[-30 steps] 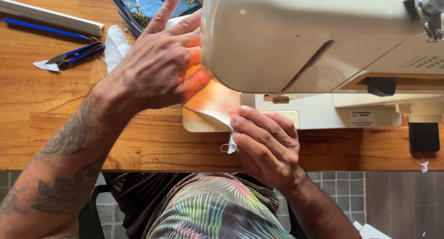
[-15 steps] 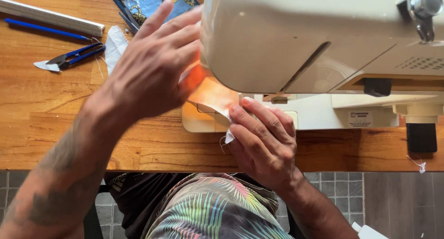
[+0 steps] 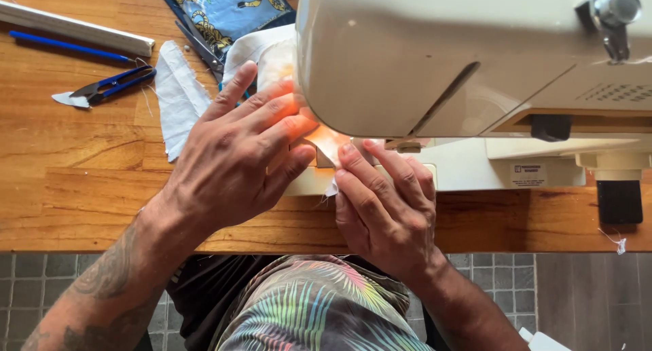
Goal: The person operates a sewing machine to stitch a piece of white fabric. They remove the bobbin case, wind a new bobbin with thread, and reinsert it into the machine.
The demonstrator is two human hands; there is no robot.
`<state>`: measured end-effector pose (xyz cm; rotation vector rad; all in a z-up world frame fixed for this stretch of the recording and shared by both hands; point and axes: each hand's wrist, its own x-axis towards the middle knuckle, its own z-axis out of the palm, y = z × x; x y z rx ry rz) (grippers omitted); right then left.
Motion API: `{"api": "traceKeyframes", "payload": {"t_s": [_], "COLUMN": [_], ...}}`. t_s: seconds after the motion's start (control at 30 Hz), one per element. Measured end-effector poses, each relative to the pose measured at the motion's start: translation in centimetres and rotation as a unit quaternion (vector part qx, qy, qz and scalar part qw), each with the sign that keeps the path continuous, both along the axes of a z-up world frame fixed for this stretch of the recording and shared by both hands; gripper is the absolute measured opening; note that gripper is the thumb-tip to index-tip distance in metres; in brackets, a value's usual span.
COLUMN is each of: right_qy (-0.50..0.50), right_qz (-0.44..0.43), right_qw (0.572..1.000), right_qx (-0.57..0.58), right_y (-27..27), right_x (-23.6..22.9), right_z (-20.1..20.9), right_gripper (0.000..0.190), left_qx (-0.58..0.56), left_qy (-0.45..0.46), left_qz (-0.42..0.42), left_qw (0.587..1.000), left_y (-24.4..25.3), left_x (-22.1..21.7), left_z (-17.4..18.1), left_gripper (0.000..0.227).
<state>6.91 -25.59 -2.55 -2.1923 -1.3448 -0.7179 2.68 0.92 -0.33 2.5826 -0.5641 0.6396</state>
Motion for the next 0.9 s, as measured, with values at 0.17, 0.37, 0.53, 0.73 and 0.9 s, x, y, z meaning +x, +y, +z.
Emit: {"api": "traceKeyframes", "payload": {"t_s": [0.17, 0.37, 0.53, 0.73, 0.9], "right_qy": [0.004, 0.004, 0.003, -0.008, -0.018], "right_qz": [-0.001, -0.011, -0.043, -0.056, -0.084], "right_qw": [1.0, 1.0, 0.999, 0.998, 0.996], "right_qx": [0.001, 0.0, -0.008, -0.017, -0.016], "right_y": [-0.1, 0.0, -0.5, -0.3, 0.1], "right_x": [-0.1, -0.3, -0.2, -0.3, -0.4], "right_z": [0.2, 0.5, -0.7, -0.9, -0.7], "right_gripper": [0.02, 0.025, 0.036, 0.048, 0.053], "left_qx": [0.004, -0.021, -0.035, -0.038, -0.041], "left_qy": [0.005, 0.029, 0.031, 0.036, 0.034], "left_qz": [0.024, 0.045, 0.053, 0.083, 0.089], "left_qw": [1.0, 0.998, 0.997, 0.995, 0.995], "left_y": [-0.5, -0.8, -1.2, -1.6, -1.6], "left_x": [0.3, 0.9, 1.4, 1.6, 1.5], "left_z": [-0.2, -0.5, -0.4, -0.6, -0.9], "left_gripper": [0.033, 0.031, 0.034, 0.045, 0.045]}}
